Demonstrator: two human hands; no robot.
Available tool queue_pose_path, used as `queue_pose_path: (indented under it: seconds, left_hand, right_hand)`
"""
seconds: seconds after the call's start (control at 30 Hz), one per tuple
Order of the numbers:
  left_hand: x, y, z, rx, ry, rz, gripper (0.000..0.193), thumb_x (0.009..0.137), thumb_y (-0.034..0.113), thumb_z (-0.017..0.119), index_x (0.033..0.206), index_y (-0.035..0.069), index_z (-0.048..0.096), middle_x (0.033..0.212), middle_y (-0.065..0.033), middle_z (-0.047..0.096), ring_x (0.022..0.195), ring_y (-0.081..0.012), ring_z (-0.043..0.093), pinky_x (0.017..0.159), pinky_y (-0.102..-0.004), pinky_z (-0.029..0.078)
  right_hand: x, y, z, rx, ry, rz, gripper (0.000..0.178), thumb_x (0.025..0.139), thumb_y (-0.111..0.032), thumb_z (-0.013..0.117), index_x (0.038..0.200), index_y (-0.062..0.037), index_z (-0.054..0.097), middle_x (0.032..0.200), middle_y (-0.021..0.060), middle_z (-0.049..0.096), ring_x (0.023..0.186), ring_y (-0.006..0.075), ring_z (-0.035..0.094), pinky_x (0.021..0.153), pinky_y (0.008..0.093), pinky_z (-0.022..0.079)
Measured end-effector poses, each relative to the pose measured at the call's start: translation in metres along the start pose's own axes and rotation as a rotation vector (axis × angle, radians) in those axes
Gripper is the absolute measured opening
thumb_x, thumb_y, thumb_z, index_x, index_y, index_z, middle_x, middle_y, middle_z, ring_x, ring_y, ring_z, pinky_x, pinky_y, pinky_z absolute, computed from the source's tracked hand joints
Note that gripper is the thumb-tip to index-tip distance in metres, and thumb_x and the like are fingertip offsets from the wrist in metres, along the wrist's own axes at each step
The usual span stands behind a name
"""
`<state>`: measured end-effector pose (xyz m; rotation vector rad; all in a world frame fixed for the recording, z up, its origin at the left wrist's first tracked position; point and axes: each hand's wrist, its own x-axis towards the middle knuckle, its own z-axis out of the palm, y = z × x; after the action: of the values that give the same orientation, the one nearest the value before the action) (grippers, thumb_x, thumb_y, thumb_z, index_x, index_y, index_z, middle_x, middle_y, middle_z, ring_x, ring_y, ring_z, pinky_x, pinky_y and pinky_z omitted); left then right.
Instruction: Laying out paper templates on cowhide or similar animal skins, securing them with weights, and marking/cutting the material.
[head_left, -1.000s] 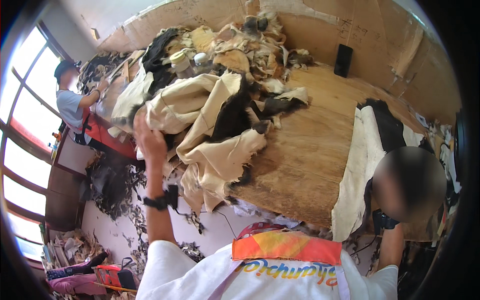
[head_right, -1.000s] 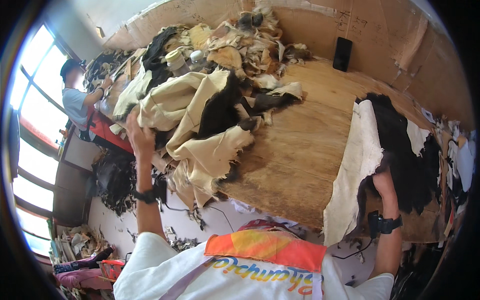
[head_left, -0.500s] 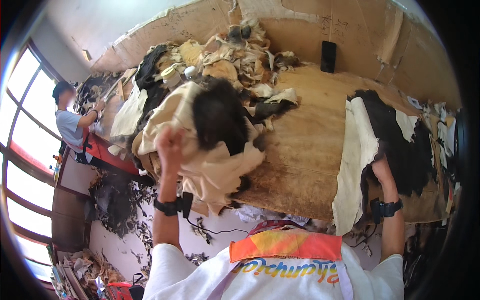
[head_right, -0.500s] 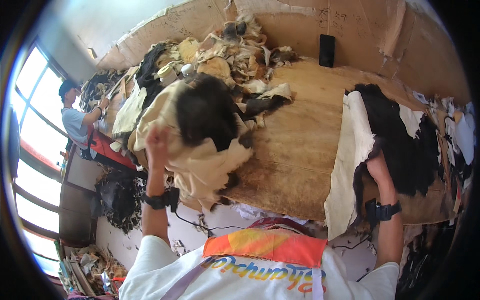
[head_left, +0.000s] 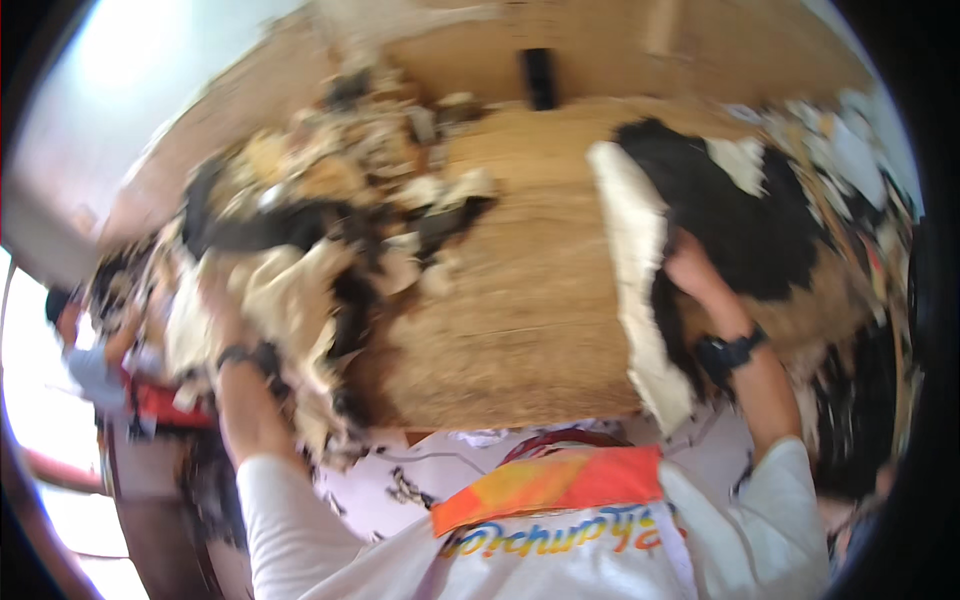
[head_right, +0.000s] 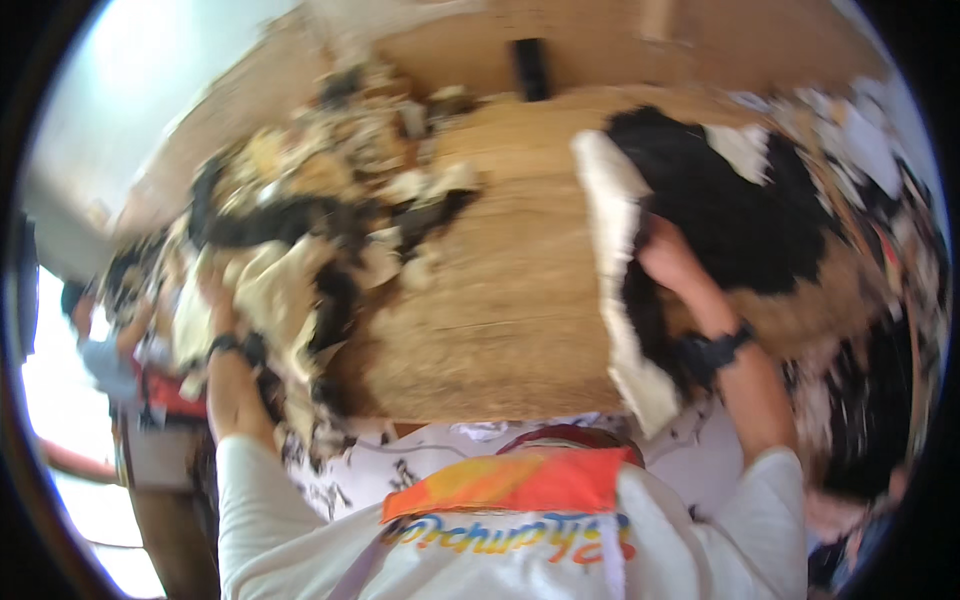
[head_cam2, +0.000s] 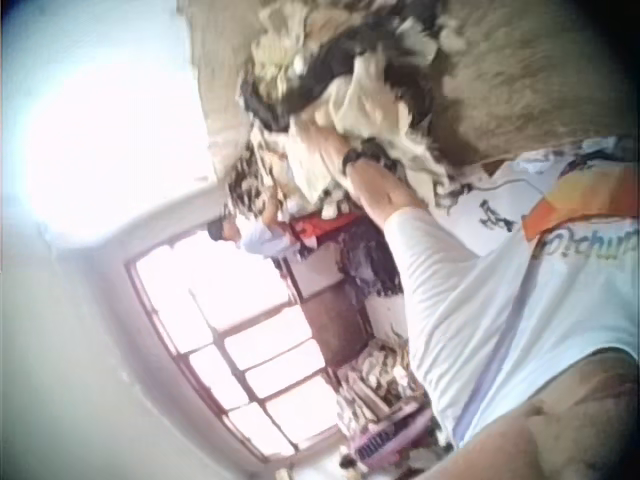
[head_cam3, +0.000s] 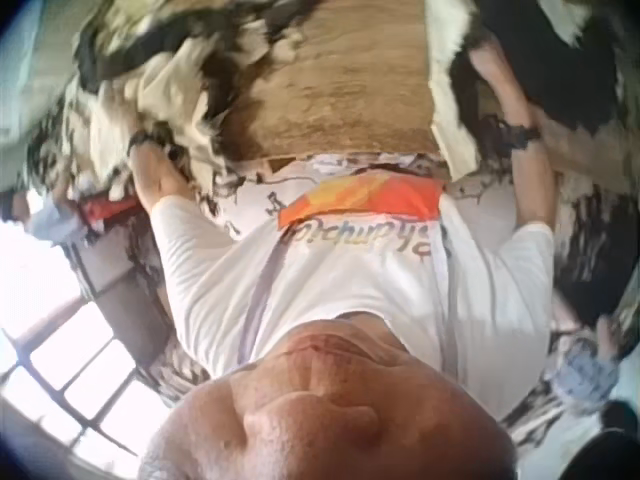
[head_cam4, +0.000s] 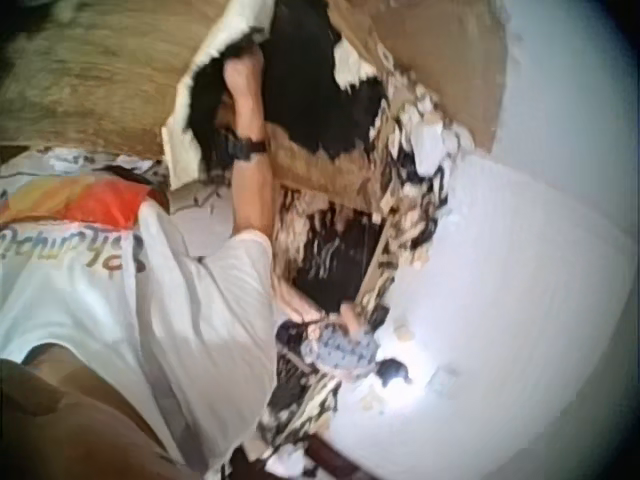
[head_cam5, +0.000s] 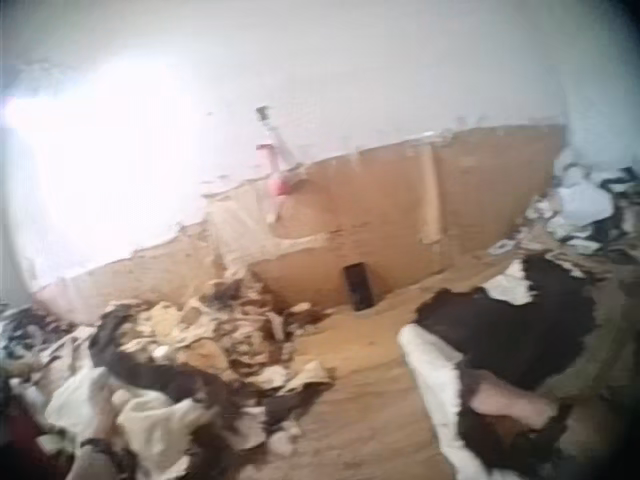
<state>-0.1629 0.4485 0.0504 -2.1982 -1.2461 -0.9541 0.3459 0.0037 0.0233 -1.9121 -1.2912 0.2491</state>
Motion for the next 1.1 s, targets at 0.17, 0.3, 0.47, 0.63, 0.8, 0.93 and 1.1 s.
queue_pose_path:
  seconds: [0.17,0.3,0.47,0.63,0.8,0.93,1.1]
  left_hand:
    - [-0.010,0.030,-0.047,0.205,-0.350,-0.254,0.056,0.080,0.023,0.056,0.126,-0.002,0.036,0.128,-0.0134,0.043,0.113,-0.0315,0.044,0.096,-0.0376,0.033]
    - [-0.003,0.008,-0.067,0.178,-0.364,-0.273,0.057,0.082,0.016,0.054,0.130,-0.002,0.030,0.131,-0.0141,0.039,0.118,-0.0296,0.040,0.100,-0.0358,0.030]
    - [-0.063,0.253,-0.121,-0.808,-0.910,0.092,0.042,0.076,0.004,0.059,0.117,-0.002,0.049,0.109,-0.0158,0.058,0.099,-0.0252,0.057,0.084,-0.0328,0.044]
    - [-0.100,0.337,-0.146,-0.723,-1.059,0.336,0.041,0.071,0.009,0.065,0.109,-0.002,0.054,0.098,-0.0194,0.060,0.091,-0.0327,0.058,0.078,-0.0365,0.045]
    - [-0.115,0.385,-0.143,-0.742,-1.016,0.400,0.046,0.070,0.011,0.067,0.112,-0.001,0.052,0.106,-0.0204,0.056,0.098,-0.0348,0.053,0.084,-0.0381,0.042]
    - [-0.138,0.441,-0.130,-0.589,-0.982,0.453,0.064,0.065,0.015,0.071,0.121,0.002,0.043,0.125,-0.0194,0.040,0.114,-0.0361,0.038,0.094,-0.0406,0.034]
    - [-0.171,0.475,-0.107,-0.378,-0.804,0.314,0.062,0.065,0.010,0.069,0.121,0.000,0.043,0.123,-0.0208,0.040,0.111,-0.0368,0.039,0.094,-0.0422,0.033]
  right_hand:
    - [0.007,0.016,0.015,0.212,0.049,0.063,0.017,0.078,-0.013,0.054,0.089,-0.0021,0.060,0.078,0.0180,0.061,0.078,0.0278,0.060,0.069,0.0376,0.046]
    - [0.042,-0.030,0.042,0.744,0.015,0.229,0.011,0.083,-0.005,0.052,0.091,0.0007,0.056,0.078,0.0066,0.058,0.067,0.0149,0.059,0.058,0.0263,0.049]
    - [0.117,-0.061,0.101,0.683,-0.163,0.158,0.019,0.078,-0.013,0.056,0.091,0.0009,0.055,0.076,0.0099,0.059,0.066,0.0188,0.061,0.058,0.0307,0.049]
    - [0.064,-0.053,0.049,0.377,-0.362,-0.146,0.025,0.077,-0.017,0.059,0.095,0.0001,0.054,0.072,0.0093,0.060,0.072,0.0201,0.061,0.063,0.0322,0.047]
    - [-0.023,0.088,-0.071,0.532,-0.106,0.137,0.021,0.075,-0.018,0.062,0.089,-0.0022,0.062,0.077,0.0091,0.064,0.065,0.0146,0.062,0.062,0.0286,0.049]
    - [-0.087,0.212,-0.194,-0.339,0.187,0.480,0.033,0.073,-0.028,0.065,0.092,-0.0022,0.062,0.094,0.0181,0.061,0.089,0.0319,0.058,0.078,0.0364,0.047]
    - [-0.115,0.274,-0.259,-0.697,-0.031,0.743,0.058,0.069,-0.040,0.067,0.104,0.0040,0.055,0.107,0.0225,0.054,0.104,0.0339,0.050,0.086,0.0384,0.042]
